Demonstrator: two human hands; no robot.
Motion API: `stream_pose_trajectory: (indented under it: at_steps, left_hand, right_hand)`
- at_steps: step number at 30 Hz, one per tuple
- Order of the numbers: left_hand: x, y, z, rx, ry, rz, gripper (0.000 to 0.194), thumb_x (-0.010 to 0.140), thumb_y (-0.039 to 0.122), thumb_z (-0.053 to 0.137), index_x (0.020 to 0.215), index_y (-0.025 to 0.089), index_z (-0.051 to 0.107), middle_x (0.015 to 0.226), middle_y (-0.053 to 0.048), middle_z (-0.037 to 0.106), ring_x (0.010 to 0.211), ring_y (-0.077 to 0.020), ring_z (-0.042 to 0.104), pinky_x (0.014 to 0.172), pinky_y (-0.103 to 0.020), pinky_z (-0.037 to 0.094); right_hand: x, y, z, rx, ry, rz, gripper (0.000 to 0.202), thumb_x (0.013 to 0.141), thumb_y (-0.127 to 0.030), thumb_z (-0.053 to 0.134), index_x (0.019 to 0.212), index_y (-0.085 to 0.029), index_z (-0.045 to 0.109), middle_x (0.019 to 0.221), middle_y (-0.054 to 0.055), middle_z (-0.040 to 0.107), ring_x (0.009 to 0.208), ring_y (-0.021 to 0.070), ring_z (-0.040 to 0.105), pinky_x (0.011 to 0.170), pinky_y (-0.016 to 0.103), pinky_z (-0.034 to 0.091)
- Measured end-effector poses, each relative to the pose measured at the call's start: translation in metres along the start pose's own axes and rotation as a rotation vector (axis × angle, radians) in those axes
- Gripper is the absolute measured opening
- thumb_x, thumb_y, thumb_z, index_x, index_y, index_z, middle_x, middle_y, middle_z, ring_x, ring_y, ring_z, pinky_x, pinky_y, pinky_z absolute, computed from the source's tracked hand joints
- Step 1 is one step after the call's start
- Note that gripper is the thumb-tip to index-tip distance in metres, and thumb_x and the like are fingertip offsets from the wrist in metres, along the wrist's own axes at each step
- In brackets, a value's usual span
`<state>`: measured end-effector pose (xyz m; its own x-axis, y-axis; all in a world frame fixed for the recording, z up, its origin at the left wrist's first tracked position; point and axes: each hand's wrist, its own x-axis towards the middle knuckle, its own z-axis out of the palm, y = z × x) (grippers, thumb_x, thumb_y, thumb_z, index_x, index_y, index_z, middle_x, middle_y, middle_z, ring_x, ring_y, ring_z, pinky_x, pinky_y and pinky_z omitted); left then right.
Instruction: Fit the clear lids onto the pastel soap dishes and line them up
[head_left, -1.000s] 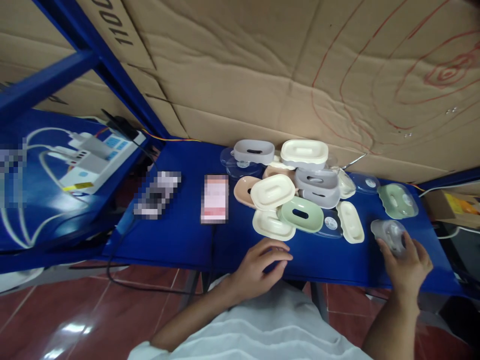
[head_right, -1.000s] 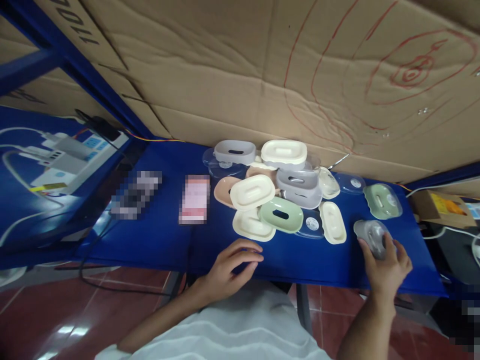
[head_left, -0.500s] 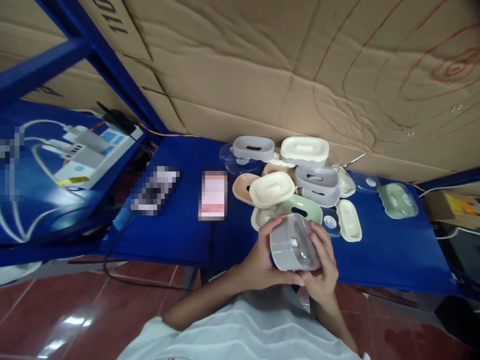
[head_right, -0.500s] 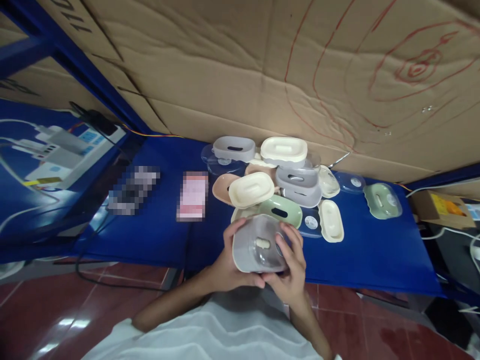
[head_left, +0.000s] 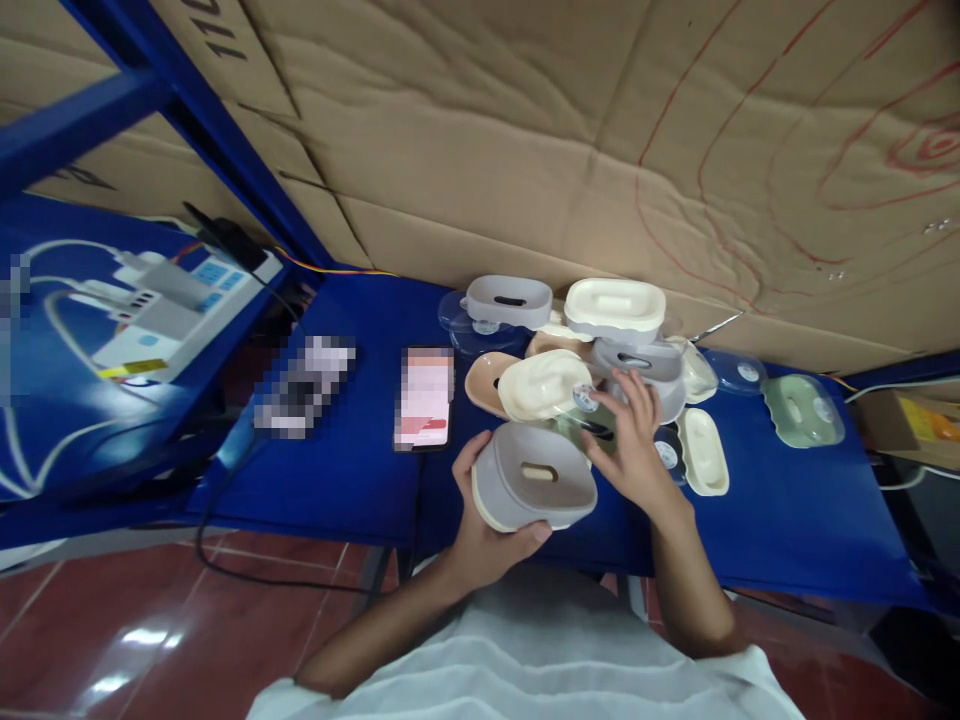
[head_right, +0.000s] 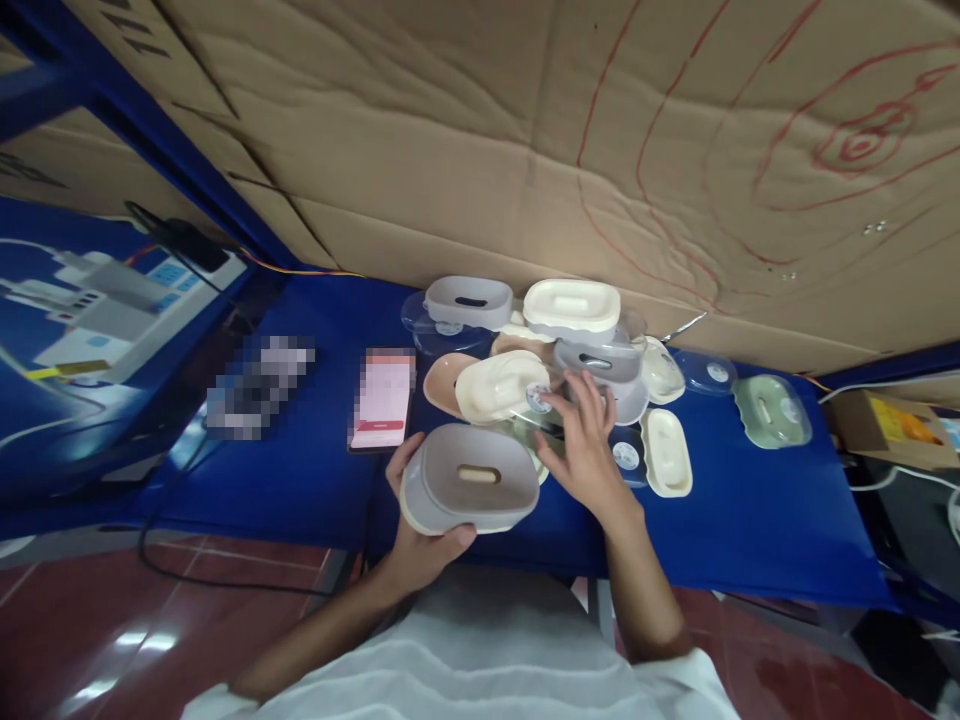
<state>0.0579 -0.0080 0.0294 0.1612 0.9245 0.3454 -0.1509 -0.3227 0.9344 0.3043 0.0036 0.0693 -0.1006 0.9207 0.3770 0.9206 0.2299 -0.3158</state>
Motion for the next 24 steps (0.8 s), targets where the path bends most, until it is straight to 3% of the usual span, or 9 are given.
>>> stream_pose_trajectory:
  at_steps: [2,4,7,10,14,17,21,24]
  left_hand:
    - [0.003,0.001,0.0,0.039,0.037,0.0,0.094,0.09,0.06,0.078,0.161,0.031,0.022,0.147,-0.015,0.056,0.126,-0.0268,0.069,0.107,-0.042,0.057]
    - [0.005,0.002,0.001,0.051,0.061,-0.002,0.093,0.091,0.059,0.078,0.161,0.032,0.022,0.147,-0.014,0.056,0.126,-0.0265,0.069,0.106,-0.041,0.057]
    - [0.008,0.0,0.003,0.015,0.031,-0.013,0.094,0.09,0.068,0.074,0.161,0.033,0.022,0.148,-0.014,0.057,0.125,-0.0281,0.069,0.105,-0.043,0.059]
    - [0.011,0.0,0.004,-0.028,0.014,-0.018,0.1,0.086,0.079,0.07,0.162,0.034,0.022,0.149,-0.014,0.058,0.127,-0.0312,0.069,0.106,-0.046,0.06]
    - [0.015,0.005,0.002,-0.048,0.077,0.038,0.109,0.078,0.079,0.078,0.163,0.038,0.023,0.151,-0.014,0.057,0.131,-0.033,0.067,0.106,-0.049,0.061]
    - [0.019,0.01,-0.001,-0.026,0.124,0.044,0.1,0.086,0.069,0.078,0.162,0.036,0.022,0.15,-0.017,0.058,0.135,-0.0327,0.065,0.106,-0.05,0.06]
    - [0.019,0.009,-0.004,-0.04,0.175,0.026,0.09,0.092,0.055,0.079,0.16,0.03,0.026,0.15,-0.02,0.059,0.136,-0.031,0.065,0.107,-0.046,0.059]
    - [0.015,0.007,-0.005,-0.058,0.184,-0.001,0.09,0.092,0.048,0.081,0.161,0.031,0.026,0.153,-0.02,0.058,0.139,-0.0298,0.063,0.109,-0.044,0.058]
  right_hand:
    - [-0.002,-0.008,-0.003,0.005,0.06,0.023,0.048,0.105,-0.034,0.058,0.152,-0.028,0.051,0.168,0.014,0.04,0.163,0.0391,0.025,0.128,0.074,0.02]
    - [-0.008,-0.02,-0.01,0.103,0.073,-0.023,0.052,0.106,-0.038,0.057,0.157,-0.03,0.048,0.167,0.013,0.044,0.162,0.0378,0.031,0.128,0.069,0.03]
    - [-0.017,-0.042,-0.02,0.3,-0.116,-0.209,0.064,0.105,-0.049,0.06,0.163,-0.027,0.043,0.161,0.013,0.053,0.154,0.0331,0.045,0.124,0.056,0.045]
    - [-0.02,-0.059,-0.025,0.389,-0.219,-0.275,0.063,0.104,-0.043,0.065,0.162,-0.028,0.045,0.155,0.01,0.061,0.15,0.029,0.052,0.122,0.052,0.049]
    - [-0.015,-0.057,-0.027,0.453,-0.03,-0.222,0.053,0.105,-0.035,0.065,0.156,-0.03,0.053,0.147,0.009,0.067,0.141,0.0298,0.061,0.119,0.056,0.05]
    - [0.006,-0.04,-0.024,0.247,0.094,-0.132,0.049,0.104,-0.03,0.066,0.152,-0.03,0.058,0.142,0.009,0.07,0.14,0.0309,0.061,0.123,0.059,0.042]
    - [0.04,-0.019,-0.015,-0.068,0.045,-0.054,0.038,0.108,-0.031,0.058,0.145,-0.028,0.064,0.15,0.01,0.066,0.145,0.0327,0.056,0.13,0.064,0.024]
    - [0.044,-0.025,-0.016,-0.088,0.042,-0.06,0.045,0.108,-0.034,0.056,0.152,-0.027,0.057,0.162,0.012,0.054,0.155,0.0356,0.043,0.131,0.069,0.015]
